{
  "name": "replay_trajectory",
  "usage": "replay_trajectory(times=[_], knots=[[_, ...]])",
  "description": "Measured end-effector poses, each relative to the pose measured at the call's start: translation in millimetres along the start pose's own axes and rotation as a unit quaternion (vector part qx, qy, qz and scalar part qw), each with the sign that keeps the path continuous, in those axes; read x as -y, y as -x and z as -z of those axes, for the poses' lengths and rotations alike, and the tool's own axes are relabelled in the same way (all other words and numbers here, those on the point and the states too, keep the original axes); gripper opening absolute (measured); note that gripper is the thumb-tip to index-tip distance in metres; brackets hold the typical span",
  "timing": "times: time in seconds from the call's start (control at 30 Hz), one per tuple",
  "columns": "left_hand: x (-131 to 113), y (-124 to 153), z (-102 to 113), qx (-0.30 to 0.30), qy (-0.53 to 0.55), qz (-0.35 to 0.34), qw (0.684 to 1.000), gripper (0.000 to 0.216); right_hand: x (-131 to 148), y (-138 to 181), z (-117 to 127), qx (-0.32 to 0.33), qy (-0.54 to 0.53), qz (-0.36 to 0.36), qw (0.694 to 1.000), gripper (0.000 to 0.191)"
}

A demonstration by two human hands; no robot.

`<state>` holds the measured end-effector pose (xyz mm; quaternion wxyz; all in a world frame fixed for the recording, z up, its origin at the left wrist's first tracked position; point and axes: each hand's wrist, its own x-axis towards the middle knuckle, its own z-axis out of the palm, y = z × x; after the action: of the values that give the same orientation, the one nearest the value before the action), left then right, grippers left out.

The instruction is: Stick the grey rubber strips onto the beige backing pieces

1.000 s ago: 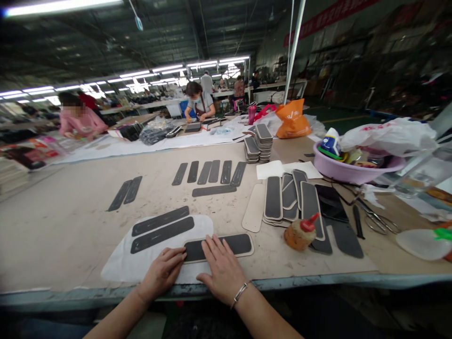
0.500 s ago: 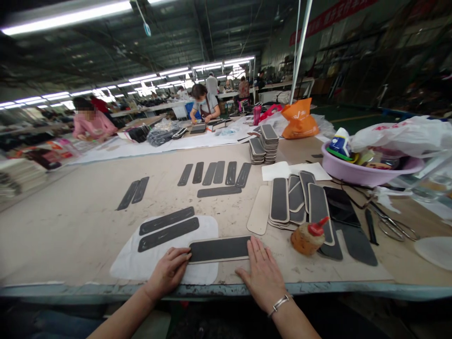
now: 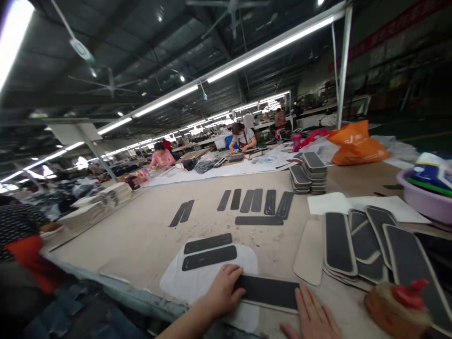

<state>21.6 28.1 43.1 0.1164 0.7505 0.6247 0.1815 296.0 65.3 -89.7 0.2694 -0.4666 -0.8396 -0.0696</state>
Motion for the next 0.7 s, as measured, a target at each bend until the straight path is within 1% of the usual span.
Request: replay_trajectory(times=[0.07, 0.13, 0.2, 0.23, 0.27, 0.33, 0.37, 0.43, 0.5, 0.53, 0.63, 0.7], knots=[[-3.1, -10.1, 1.8, 0.062, -0.020, 0.028, 0.997, 0.043, 8.1, -9.5, 27.4, 0.035, -0.011, -0.032, 0.999, 0.066], [-1.3, -21.1, 4.3, 0.114, -0.028, 0.057, 0.991, 0.048, 12.0, -21.0, 47.2, 0.066, -0.043, -0.068, 0.995, 0.058], [1.2, -30.3, 6.3, 0.154, -0.038, 0.083, 0.984, 0.053, 10.8, -30.0, 57.7, 0.074, -0.080, -0.108, 0.988, 0.055], [1.7, -33.2, 6.8, 0.164, -0.044, 0.090, 0.981, 0.051, 8.9, -33.0, 60.6, 0.070, -0.104, -0.124, 0.984, 0.055], [1.4, -34.6, 7.1, 0.167, -0.047, 0.093, 0.980, 0.047, 6.6, -35.1, 62.6, 0.065, -0.130, -0.139, 0.980, 0.055], [-1.2, -32.9, 6.8, 0.154, -0.035, 0.086, 0.984, 0.034, 2.2, -38.1, 66.3, 0.054, -0.193, -0.174, 0.964, 0.056], [-3.0, -30.3, 6.4, 0.141, -0.018, 0.080, 0.987, 0.028, 0.2, -39.5, 68.5, 0.052, -0.235, -0.199, 0.950, 0.057], [-6.8, -23.0, 6.0, 0.116, 0.035, 0.079, 0.990, 0.021, -3.0, -42.5, 74.2, 0.052, -0.323, -0.251, 0.911, 0.057], [-10.0, -15.8, 6.7, 0.103, 0.097, 0.088, 0.986, 0.018, -5.4, -45.8, 81.0, 0.057, -0.390, -0.284, 0.874, 0.052], [-11.2, -13.1, 7.4, 0.104, 0.127, 0.095, 0.982, 0.018, -6.3, -47.4, 84.5, 0.059, -0.413, -0.292, 0.861, 0.047], [-13.7, -9.0, 9.6, 0.125, 0.210, 0.097, 0.965, 0.021, -6.9, -51.6, 93.5, 0.063, -0.449, -0.308, 0.836, 0.036], [-15.0, -9.1, 10.1, 0.139, 0.260, 0.102, 0.950, 0.024, -5.8, -53.9, 98.1, 0.062, -0.466, -0.324, 0.821, 0.033]])
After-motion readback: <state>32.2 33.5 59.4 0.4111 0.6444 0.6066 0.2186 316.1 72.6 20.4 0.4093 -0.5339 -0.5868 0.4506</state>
